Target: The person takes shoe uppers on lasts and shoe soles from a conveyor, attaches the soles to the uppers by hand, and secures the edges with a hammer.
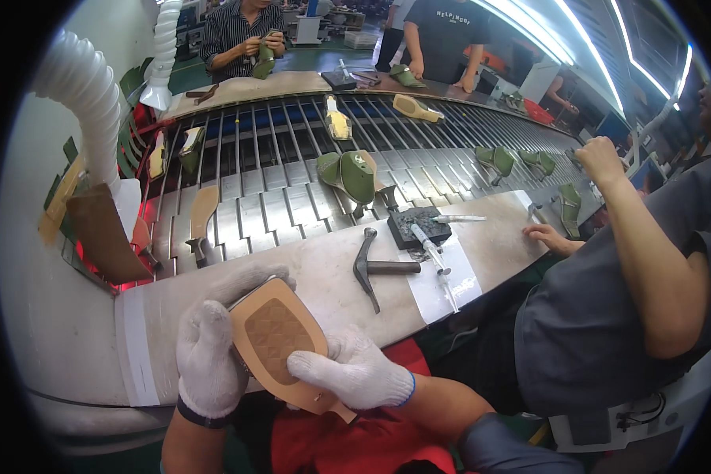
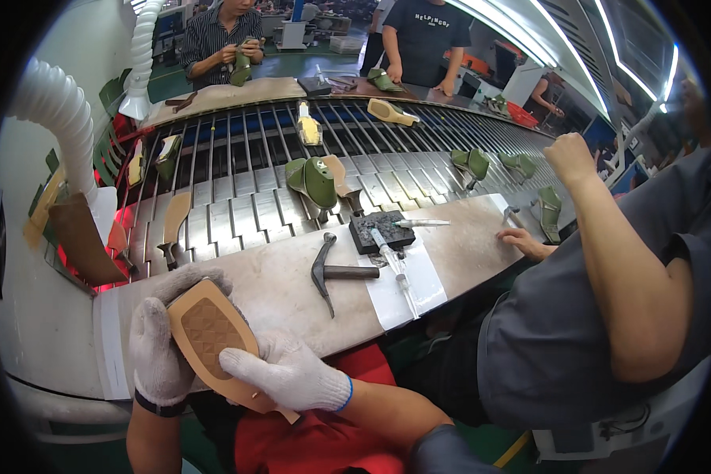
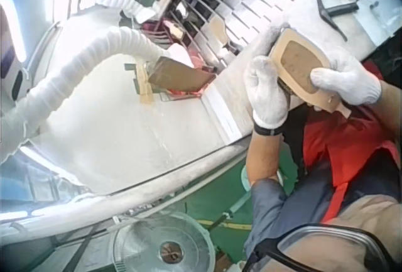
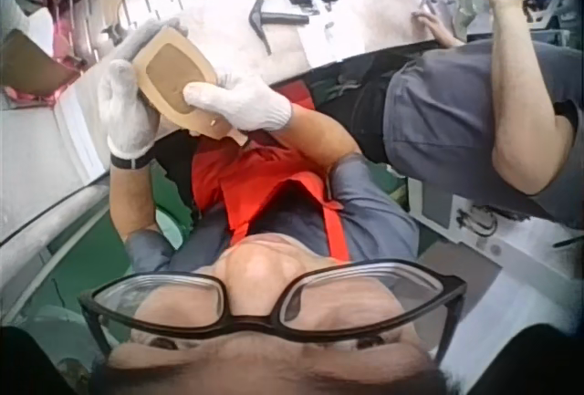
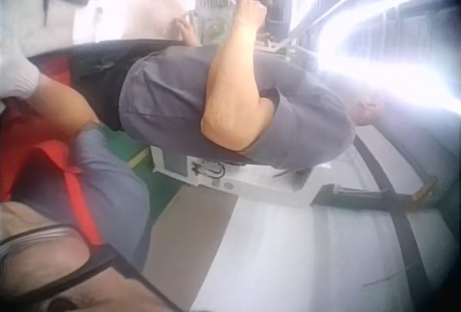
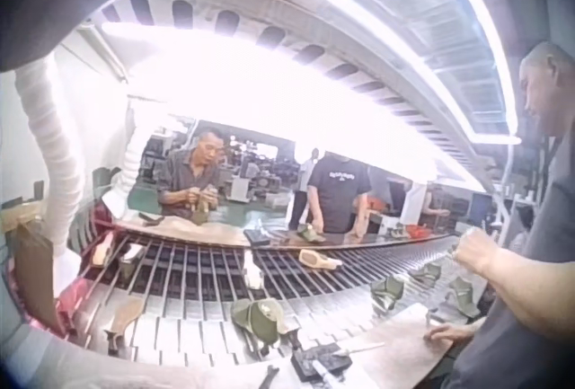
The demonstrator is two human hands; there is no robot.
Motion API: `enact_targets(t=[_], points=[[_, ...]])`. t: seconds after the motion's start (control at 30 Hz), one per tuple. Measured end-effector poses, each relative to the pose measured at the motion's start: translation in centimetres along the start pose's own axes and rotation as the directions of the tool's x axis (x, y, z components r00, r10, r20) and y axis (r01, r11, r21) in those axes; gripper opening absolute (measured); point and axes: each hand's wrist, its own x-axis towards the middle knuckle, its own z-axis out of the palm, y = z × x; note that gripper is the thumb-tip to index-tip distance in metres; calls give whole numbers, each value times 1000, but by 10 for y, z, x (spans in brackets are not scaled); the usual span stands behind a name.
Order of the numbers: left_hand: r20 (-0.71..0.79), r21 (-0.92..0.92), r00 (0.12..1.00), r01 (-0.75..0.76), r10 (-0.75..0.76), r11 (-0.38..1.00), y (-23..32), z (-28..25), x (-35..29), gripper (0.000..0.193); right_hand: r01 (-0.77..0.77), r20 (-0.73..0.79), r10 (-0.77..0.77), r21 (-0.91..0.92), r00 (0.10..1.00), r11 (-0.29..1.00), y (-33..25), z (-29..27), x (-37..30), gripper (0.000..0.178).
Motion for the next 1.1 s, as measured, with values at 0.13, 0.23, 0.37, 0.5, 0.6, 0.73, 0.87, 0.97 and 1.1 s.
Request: enact_targets(t=[0.13,0.23,0.37,0.5,0.6,0.73,0.87,0.97,1.1], points=[[88,41,996,-15,11,999,-2,-14,20,87,-77,-10,77,44,997,996,-25,-6,3,40],[227,99,973,-52,28,994,1,-19,39,85,-51,-99,53,32,994,998,-34,-16,7,44],[289,9,957,-27,23,1000,-2,-19,46,76,45,-157,-52,-50,986,998,-37,-11,12,48],[294,5,954,-61,57,998,-9,-29,45,76,64,-134,-67,-30,989,998,-32,-11,18,37],[317,29,946,-78,64,997,-9,-33,42,77,69,-229,-89,-98,969,993,-32,1,19,42],[342,150,936,-141,82,979,-2,-39,33,81,23,-206,-57,-163,977,986,-35,6,13,40],[269,38,961,-67,54,997,8,-30,8,80,-9,-143,-44,-349,989,937,-20,-5,-2,40],[118,-73,990,-73,82,995,7,-20,-23,64,194,-79,-238,-364,968,911,-4,4,-11,32],[17,28,998,-58,58,998,23,-9,-56,53,316,101,-334,-648,937,693,-10,16,-22,26]])
